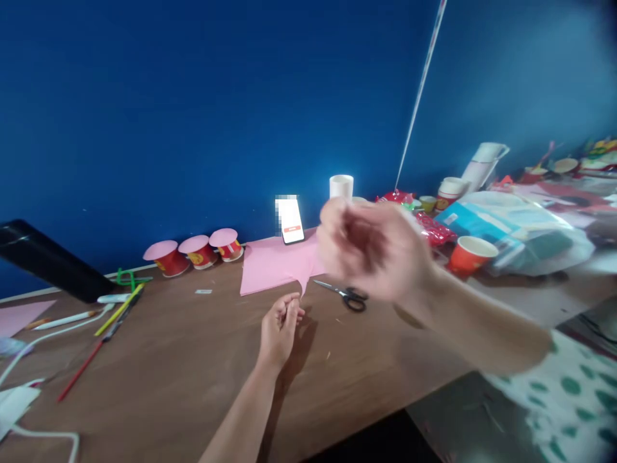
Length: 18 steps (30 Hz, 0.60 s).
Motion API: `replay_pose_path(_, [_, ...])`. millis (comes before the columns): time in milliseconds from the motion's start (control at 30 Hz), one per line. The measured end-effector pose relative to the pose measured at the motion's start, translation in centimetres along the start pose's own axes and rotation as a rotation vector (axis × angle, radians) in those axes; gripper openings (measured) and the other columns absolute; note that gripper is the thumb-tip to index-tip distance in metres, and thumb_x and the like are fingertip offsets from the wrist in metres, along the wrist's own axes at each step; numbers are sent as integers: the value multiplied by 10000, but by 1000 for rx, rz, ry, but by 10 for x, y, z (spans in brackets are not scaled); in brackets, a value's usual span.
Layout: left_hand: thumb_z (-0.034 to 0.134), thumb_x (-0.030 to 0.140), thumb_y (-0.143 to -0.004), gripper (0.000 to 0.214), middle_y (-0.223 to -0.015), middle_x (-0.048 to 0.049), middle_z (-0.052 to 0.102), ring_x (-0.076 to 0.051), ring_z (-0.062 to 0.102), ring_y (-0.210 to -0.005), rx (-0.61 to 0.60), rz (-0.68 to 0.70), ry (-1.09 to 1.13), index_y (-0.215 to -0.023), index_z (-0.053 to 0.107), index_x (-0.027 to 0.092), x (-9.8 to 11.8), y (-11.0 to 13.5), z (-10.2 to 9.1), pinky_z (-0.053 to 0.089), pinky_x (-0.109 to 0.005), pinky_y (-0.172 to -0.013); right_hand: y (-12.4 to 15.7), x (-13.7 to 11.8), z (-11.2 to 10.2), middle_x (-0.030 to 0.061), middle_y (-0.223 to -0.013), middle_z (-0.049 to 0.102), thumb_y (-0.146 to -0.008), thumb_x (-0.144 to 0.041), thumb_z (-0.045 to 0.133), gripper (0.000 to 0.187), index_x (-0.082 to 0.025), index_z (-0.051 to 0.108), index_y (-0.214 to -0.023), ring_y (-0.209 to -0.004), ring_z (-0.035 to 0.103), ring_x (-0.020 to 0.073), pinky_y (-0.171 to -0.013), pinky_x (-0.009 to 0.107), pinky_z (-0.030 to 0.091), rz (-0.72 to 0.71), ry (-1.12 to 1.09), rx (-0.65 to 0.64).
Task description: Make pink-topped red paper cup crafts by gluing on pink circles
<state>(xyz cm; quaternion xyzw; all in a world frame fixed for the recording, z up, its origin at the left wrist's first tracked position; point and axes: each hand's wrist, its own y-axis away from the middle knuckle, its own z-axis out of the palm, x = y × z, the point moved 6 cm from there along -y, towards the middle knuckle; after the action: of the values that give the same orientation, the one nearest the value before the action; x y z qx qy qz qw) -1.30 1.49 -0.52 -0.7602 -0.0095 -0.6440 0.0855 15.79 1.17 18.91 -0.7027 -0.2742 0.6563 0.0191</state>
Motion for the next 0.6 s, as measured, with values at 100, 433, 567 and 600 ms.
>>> replay_pose_path(100, [480, 474, -810, 414, -680, -37, 636, -134, 595, -627, -42, 15, -47, -1015, 605, 138, -2, -3, 3, 482, -241, -607, -83, 32, -49, 44, -778, 622, -856, -329, 462, 239, -154, 587, -960, -671, 557, 131, -614, 243, 451, -77, 648, 101])
replay_pose_path(433, [446, 478, -830, 392, -685, -35, 618, -146, 592, -665, -92, -35, -50, -1006, 598, 161, -4, -4, 6, 468, -236, -611, -177, 118, -144, 100, -1113, 620, -891, -301, 377, 360, -230, 525, -1211, -872, 604, 228, -681, 284, 418, 309, 1505, -112])
replay_pose_path(567, [448, 472, -830, 381, -679, -33, 614, -147, 590, -662, -100, -26, -54, -995, 603, 165, -4, -4, 7, 464, -236, -614, -192, 124, -146, 111, -1077, 631, -895, -286, 398, 304, -163, 586, -1101, -861, 601, 208, -641, 246, 405, 267, 1483, -349])
replay_pose_path(600, [450, 472, -829, 379, -675, -32, 613, -148, 589, -661, -101, -28, -54, -992, 604, 167, -4, -4, 8, 464, -236, -612, -196, 125, -148, 109, -1040, 642, -887, -281, 417, 281, -154, 608, -1049, -841, 601, 203, -625, 240, 399, 266, 1495, -398])
